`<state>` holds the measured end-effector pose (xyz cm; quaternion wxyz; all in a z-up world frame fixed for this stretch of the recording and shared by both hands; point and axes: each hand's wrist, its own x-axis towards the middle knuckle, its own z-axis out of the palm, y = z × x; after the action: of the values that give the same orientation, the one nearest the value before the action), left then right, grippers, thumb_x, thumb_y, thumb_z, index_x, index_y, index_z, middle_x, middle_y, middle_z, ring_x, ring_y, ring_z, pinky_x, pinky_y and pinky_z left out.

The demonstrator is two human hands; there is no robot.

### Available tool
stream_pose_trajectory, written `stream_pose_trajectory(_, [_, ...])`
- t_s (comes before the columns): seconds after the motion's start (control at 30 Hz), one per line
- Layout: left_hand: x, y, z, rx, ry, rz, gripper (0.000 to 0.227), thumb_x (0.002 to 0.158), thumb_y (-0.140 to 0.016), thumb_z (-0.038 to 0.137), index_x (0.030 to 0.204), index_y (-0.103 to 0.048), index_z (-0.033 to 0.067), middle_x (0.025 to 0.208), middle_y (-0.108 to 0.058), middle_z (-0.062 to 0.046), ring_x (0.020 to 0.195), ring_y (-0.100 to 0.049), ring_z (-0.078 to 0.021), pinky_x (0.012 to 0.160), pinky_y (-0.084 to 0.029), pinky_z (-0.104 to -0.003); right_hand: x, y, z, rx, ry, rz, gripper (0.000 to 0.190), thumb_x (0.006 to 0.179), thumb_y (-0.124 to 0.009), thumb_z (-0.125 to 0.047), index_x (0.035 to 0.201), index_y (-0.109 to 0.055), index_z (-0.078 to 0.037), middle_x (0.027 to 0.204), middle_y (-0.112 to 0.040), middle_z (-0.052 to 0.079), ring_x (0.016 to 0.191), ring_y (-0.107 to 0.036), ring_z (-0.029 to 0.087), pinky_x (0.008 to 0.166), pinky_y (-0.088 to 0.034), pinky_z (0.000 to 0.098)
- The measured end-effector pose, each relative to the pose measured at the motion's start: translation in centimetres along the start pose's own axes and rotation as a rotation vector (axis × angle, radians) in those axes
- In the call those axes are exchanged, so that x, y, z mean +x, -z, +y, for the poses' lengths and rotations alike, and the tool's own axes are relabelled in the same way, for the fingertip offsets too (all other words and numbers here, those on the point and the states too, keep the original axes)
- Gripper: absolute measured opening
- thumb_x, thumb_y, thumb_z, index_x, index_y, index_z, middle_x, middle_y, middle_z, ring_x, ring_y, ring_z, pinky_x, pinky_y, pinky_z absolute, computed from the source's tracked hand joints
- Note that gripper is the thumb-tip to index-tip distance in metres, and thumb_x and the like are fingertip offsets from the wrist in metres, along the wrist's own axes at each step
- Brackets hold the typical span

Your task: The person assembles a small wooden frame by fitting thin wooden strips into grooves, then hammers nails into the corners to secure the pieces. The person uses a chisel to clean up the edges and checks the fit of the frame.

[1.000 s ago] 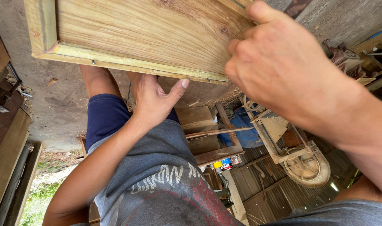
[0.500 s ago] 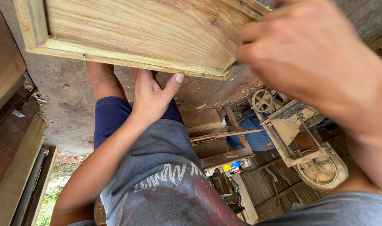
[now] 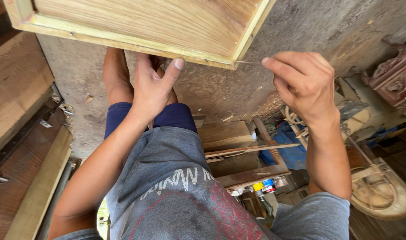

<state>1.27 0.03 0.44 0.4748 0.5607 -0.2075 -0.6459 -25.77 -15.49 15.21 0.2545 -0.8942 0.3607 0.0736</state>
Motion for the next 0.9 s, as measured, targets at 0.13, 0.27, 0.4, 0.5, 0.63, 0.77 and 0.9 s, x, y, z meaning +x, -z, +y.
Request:
stream_pose_trajectory(0.13, [-0.1,0.1,0.1,-0.028,0.035,0.008,0.062,0.108,-0.073,0.027,0.147,-0.037,-0.0060,0.145,-0.057,-0.019,0.137,-0.058,-0.0240,0.121,-0.048,-0.038,0.1,-0.2,-0.3,-0.002,0.051,0.048,0.026,0.090,-0.077,0.003,0.114,-0.074,-0.008,0.112,-0.071,0.004,0.094,-0.068,0.024,0.087,-0.051,0.0378])
stream_pose_trajectory(0.27, [-0.2,0.0,0.3,-0.019,0.049,0.029,0.061,0.107,-0.073,0.027,0.146,-0.040,-0.0058,0.139,-0.060,-0.017,0.130,-0.062,-0.0228,0.116,-0.052,-0.036,0.0,-0.5,-0.4,-0.008,0.075,0.084,0.027,0.088,-0.076,0.004,0.112,-0.074,-0.010,0.107,-0.071,0.003,0.094,-0.067,0.023,0.088,-0.049,0.0368])
stream_pose_trajectory(0.4, [-0.6,0.4,0.3,-0.011,0.033,0.033,0.061,0.107,-0.073,0.027,0.146,-0.039,-0.0056,0.141,-0.060,-0.017,0.133,-0.061,-0.0232,0.118,-0.050,-0.037,-0.4,-0.9,-0.5,0.006,0.097,0.104,0.023,0.091,-0.078,0.004,0.110,-0.076,-0.009,0.108,-0.072,0.003,0.089,-0.066,0.022,0.086,-0.048,0.0355])
stream_pose_trajectory(0.5, [-0.3,0.2,0.1,-0.019,0.031,0.032,0.060,0.107,-0.073,0.026,0.146,-0.041,-0.0054,0.140,-0.061,-0.017,0.133,-0.062,-0.0239,0.118,-0.050,-0.038,-0.8,-1.3,-0.2,0.021,0.081,0.119,0.026,0.091,-0.076,0.006,0.112,-0.076,-0.009,0.107,-0.072,0.003,0.091,-0.066,0.021,0.087,-0.047,0.0344])
stream_pose_trajectory(0.63, [-0.2,0.2,0.3,-0.007,-0.004,0.029,0.061,0.108,-0.074,0.026,0.147,-0.040,-0.0045,0.140,-0.060,-0.018,0.134,-0.061,-0.0248,0.120,-0.049,-0.038,-1.4,-2.0,0.2,0.025,0.084,0.127,0.026,0.090,-0.077,0.006,0.111,-0.076,-0.010,0.107,-0.073,0.002,0.090,-0.065,0.020,0.086,-0.046,0.0343])
stream_pose_trajectory(0.77, [-0.3,0.2,0.5,0.007,-0.009,0.035,0.063,0.107,-0.075,0.028,0.147,-0.040,-0.0053,0.140,-0.061,-0.018,0.134,-0.061,-0.0249,0.120,-0.049,-0.038,-3.6,-3.5,1.5,0.073,0.043,0.111,0.023,0.092,-0.079,0.002,0.112,-0.078,-0.010,0.108,-0.074,0.003,0.089,-0.067,0.021,0.085,-0.047,0.0364])
stream_pose_trajectory(0.9, [-0.7,0.3,2.1,0.272,0.143,0.072,0.056,0.106,-0.070,0.029,0.145,-0.046,-0.0040,0.132,-0.067,-0.015,0.124,-0.065,-0.0204,0.110,-0.051,-0.034,-7.5,-7.3,1.0,0.690,-0.185,0.323,0.022,0.097,-0.071,0.003,0.115,-0.074,-0.007,0.109,-0.073,0.007,0.096,-0.073,0.021,0.085,-0.057,0.0330])
